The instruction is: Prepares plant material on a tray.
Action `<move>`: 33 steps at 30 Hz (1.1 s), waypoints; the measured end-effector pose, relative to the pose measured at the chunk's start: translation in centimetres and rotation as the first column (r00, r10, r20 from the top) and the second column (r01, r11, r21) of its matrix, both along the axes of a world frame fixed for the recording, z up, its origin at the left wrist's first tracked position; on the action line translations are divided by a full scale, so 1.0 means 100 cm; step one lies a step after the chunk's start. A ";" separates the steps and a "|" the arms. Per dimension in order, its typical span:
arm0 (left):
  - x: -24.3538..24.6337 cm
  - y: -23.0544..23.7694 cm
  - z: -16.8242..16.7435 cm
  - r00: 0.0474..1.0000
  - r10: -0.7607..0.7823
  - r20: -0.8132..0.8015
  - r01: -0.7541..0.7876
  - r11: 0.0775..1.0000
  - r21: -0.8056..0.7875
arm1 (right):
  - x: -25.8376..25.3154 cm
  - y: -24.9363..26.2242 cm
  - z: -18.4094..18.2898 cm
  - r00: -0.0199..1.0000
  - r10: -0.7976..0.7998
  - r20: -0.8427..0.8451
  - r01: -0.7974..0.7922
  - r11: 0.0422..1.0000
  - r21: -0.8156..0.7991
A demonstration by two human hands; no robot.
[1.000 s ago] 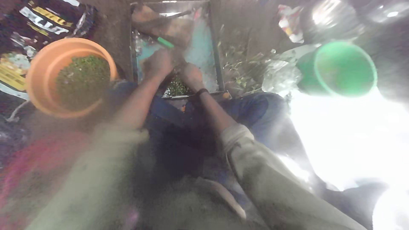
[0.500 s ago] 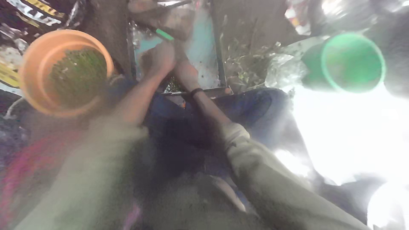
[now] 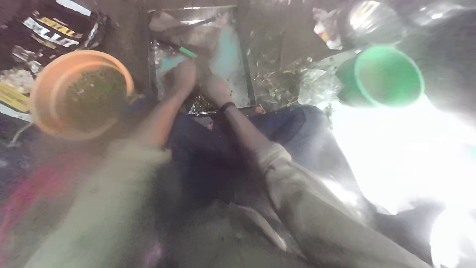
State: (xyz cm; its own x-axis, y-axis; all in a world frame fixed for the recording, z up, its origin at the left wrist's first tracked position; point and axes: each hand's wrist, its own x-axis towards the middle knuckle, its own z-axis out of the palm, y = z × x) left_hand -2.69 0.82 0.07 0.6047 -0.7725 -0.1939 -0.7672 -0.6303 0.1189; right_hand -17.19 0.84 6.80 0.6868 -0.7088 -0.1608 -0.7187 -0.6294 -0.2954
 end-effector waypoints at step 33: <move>-0.002 0.000 0.007 0.998 -0.033 -0.060 0.033 0.999 0.000 | 0.051 -0.037 -0.086 0.993 -0.053 -0.104 0.072 0.979 0.190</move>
State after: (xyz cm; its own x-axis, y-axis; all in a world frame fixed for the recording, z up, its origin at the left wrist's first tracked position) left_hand -2.84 0.80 0.80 0.5662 -0.7915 -0.2300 -0.7788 -0.6051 0.1650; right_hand -12.11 -2.82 -1.80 0.6166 -0.6989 -0.3625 -0.7861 -0.5206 -0.3333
